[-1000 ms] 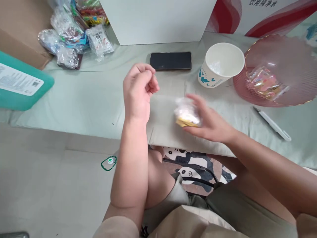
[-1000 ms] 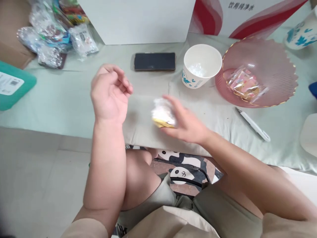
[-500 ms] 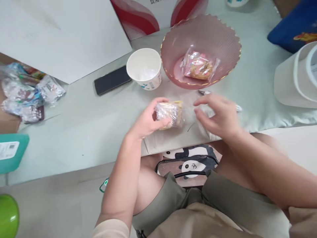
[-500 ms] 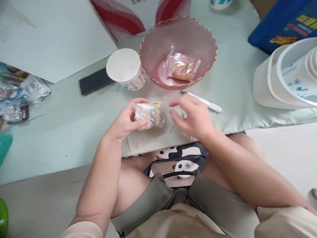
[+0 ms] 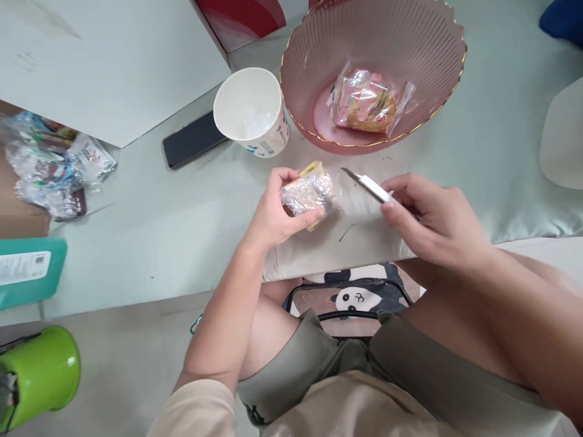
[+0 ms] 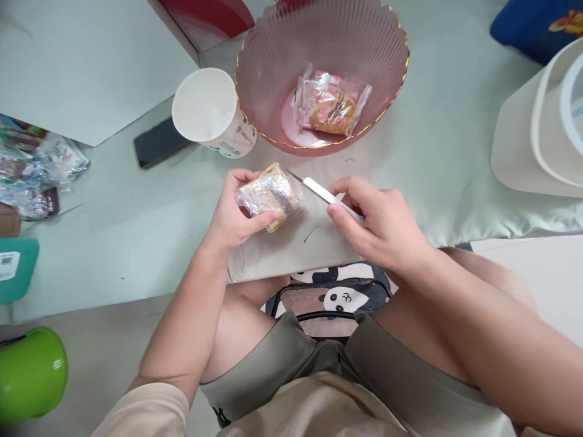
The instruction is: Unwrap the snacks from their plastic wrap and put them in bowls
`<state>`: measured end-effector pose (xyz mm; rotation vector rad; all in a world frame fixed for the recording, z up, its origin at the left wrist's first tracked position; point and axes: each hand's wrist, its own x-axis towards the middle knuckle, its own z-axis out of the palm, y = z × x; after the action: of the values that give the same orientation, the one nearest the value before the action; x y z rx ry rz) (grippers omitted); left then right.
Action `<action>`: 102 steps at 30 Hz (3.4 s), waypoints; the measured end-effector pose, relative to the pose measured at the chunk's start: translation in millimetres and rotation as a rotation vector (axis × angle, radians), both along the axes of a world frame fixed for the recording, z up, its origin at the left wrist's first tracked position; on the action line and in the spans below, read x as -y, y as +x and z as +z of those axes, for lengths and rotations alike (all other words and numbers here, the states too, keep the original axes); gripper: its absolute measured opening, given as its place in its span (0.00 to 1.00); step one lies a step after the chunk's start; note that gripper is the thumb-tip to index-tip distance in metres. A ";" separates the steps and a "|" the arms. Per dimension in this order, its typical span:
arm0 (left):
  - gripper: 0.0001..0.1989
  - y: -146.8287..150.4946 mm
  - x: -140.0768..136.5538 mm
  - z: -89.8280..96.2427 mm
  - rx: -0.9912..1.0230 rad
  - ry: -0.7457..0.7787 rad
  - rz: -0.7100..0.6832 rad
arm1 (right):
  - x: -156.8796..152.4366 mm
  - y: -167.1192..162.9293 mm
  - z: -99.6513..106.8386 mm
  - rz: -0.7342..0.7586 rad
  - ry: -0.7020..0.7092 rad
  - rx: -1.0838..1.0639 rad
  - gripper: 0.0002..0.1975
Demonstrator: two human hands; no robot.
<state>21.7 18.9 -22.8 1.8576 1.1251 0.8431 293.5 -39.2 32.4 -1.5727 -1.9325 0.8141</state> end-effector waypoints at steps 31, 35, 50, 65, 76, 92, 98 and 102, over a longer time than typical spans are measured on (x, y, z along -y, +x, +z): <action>0.40 -11.9 -3.6 7.3 -0.093 -0.052 -0.144 | 16.5 41.9 -14.9 -0.126 0.155 0.408 0.11; 0.38 -10.7 -1.6 17.9 -0.131 -0.064 -0.192 | 6.4 26.7 -22.0 -0.169 0.251 0.407 0.12; 0.28 -6.8 9.9 21.1 -0.001 -0.240 -0.201 | -6.4 -43.6 -19.8 0.181 0.190 0.008 0.14; 0.19 -8.0 -1.3 25.0 -0.012 -0.196 0.060 | -10.4 -36.3 -22.0 0.199 0.328 0.063 0.15; 0.29 -14.8 9.6 27.7 -0.290 0.248 -0.084 | -10.2 -9.0 -22.0 0.119 0.247 0.118 0.13; 0.13 -48.8 -5.9 34.4 0.321 -0.151 0.529 | -13.5 1.9 -18.8 0.039 0.220 0.152 0.09; 0.11 -63.7 -11.8 32.6 0.047 -0.333 0.888 | -10.9 7.1 -14.0 -0.180 0.199 0.103 0.14; 0.07 -66.6 -6.4 33.9 -0.013 0.201 0.541 | -4.4 3.6 -15.0 -0.157 0.506 0.029 0.12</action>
<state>-44.8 25.4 11.0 1.7344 1.6373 1.2856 297.1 -34.8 17.4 -1.3992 -1.8197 0.2102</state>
